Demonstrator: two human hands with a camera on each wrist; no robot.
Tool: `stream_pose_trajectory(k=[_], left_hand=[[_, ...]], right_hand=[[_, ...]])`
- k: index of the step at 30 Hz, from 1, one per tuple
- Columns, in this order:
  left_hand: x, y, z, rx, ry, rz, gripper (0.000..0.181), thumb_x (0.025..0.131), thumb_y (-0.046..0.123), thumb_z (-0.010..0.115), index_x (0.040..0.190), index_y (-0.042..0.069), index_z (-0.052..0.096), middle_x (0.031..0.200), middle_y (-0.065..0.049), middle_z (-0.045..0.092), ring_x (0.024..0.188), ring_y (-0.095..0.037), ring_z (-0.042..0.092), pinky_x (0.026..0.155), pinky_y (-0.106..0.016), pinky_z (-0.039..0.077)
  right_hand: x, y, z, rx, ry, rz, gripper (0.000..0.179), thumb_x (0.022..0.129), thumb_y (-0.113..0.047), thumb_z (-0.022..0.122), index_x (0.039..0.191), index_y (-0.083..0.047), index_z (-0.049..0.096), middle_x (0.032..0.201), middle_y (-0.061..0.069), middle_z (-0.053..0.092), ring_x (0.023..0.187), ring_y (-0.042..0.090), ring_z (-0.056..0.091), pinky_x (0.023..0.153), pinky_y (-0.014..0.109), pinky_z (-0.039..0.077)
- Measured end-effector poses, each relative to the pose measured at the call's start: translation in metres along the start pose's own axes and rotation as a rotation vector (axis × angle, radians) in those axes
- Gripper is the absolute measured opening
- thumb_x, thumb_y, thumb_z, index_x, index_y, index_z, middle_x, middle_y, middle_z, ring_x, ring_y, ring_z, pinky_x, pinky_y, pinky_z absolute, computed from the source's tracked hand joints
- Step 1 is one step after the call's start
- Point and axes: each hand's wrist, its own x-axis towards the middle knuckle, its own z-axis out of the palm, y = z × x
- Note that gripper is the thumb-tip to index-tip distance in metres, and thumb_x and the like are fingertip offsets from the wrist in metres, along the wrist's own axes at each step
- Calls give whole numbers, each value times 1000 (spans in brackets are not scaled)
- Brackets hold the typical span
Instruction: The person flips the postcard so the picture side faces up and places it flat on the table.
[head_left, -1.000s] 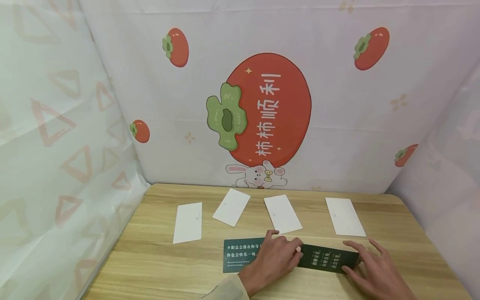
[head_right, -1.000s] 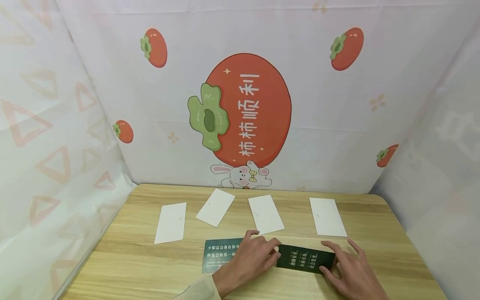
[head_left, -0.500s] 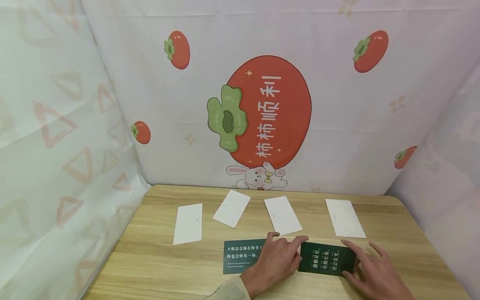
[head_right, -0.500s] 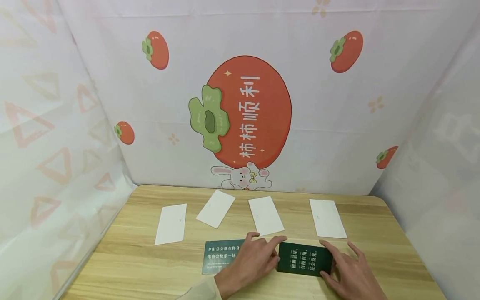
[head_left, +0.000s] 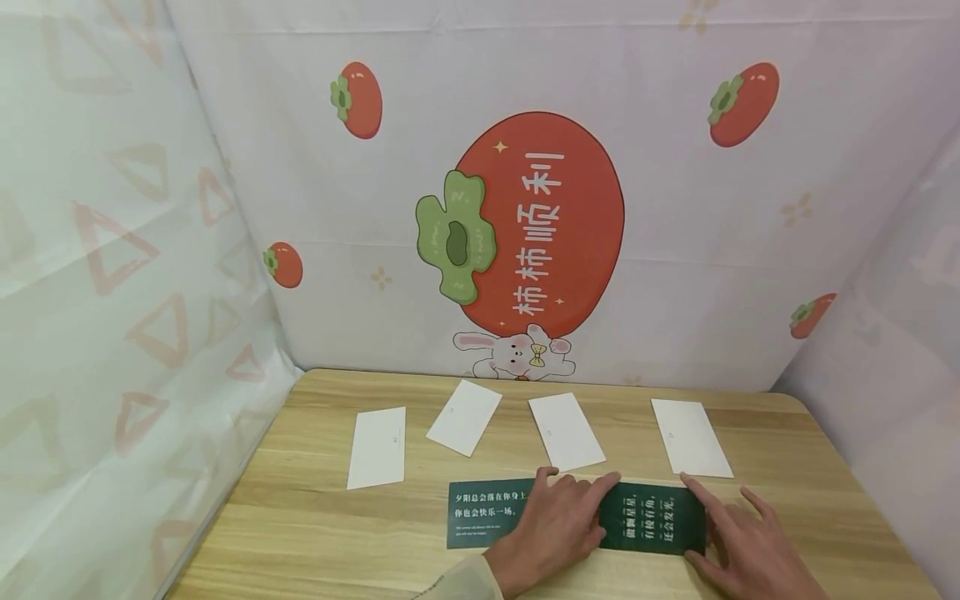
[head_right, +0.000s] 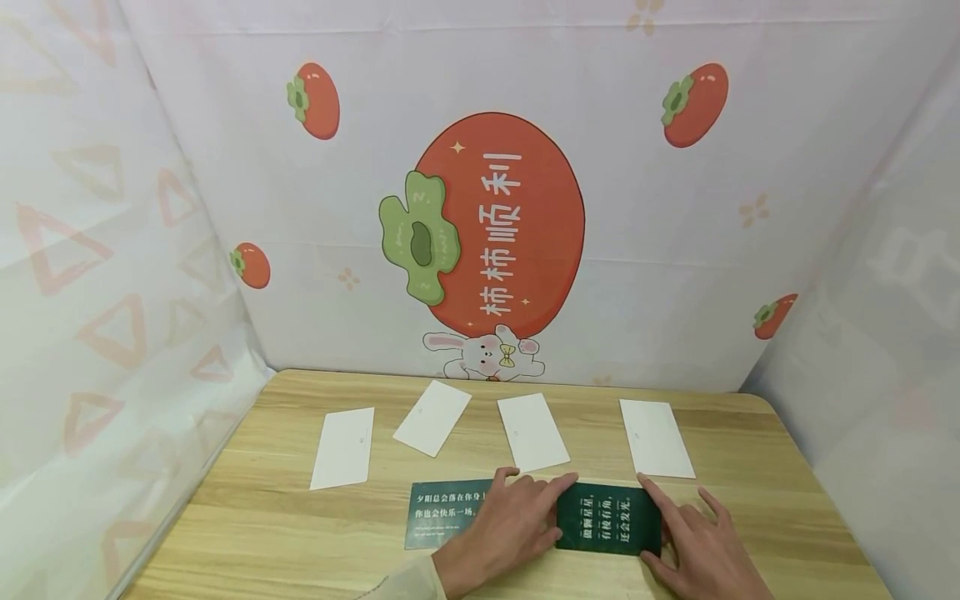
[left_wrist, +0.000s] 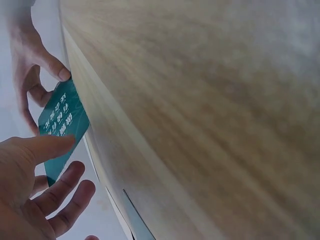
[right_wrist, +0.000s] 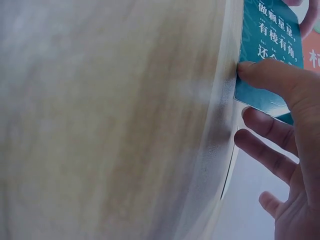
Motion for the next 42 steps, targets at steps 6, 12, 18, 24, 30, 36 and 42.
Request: stream_pose_trajectory(k=[6, 12, 18, 24, 30, 36, 42], left_hand=[[0, 2, 1, 76, -26, -4, 86, 91, 53, 84, 164, 30, 46, 130, 14, 73, 112, -4, 68, 107, -43, 51], [0, 2, 2, 54, -68, -15, 92, 89, 60, 85, 166, 31, 44, 139, 12, 67, 121, -6, 65, 107, -45, 50], [0, 1, 2, 38, -90, -16, 95, 87, 63, 86, 166, 31, 43, 145, 10, 61, 122, -8, 64, 105, -46, 50], [3, 2, 2, 80, -125, -15, 97, 86, 67, 84, 166, 31, 44, 150, 10, 58, 125, -9, 62, 106, -46, 50], [5, 0, 0, 32, -175, -9, 91, 89, 63, 85, 166, 38, 43, 155, 13, 57, 127, -11, 58, 108, -48, 49], [7, -2, -1, 16, -222, -1, 77, 91, 63, 82, 159, 46, 51, 160, 13, 54, 131, -12, 56, 111, -50, 47], [6, -6, -1, 16, -232, 25, 72, 93, 64, 78, 158, 45, 52, 160, 12, 54, 134, -13, 56, 111, -51, 47]], right_hand=[[0, -1, 1, 4, -23, 10, 116, 72, -49, 99, 165, -21, 37, 77, -18, 44, 81, 6, 55, 115, 67, 36], [-3, 2, 3, 43, 5, -9, 113, 71, -47, 99, 164, -24, 40, 78, -20, 43, 81, 2, 50, 112, 68, 34], [-3, 4, 3, 79, -3, -6, 112, 71, -46, 99, 165, -28, 41, 80, -20, 42, 83, 2, 49, 112, 71, 32], [-1, 3, 0, 84, -78, 27, 111, 73, -51, 97, 165, -24, 42, 86, -16, 47, 91, 12, 57, 115, 72, 30], [0, 3, -1, 76, -132, 44, 112, 73, -56, 96, 166, -21, 42, 97, -12, 54, 98, 17, 59, 115, 76, 30], [-1, 4, 1, 38, -108, 15, 108, 75, -60, 93, 163, -19, 46, 95, -11, 49, 93, 13, 50, 113, 78, 32], [-1, 3, 2, 36, -100, 11, 100, 75, -63, 91, 156, -15, 55, 102, -8, 56, 101, 21, 56, 112, 78, 31]])
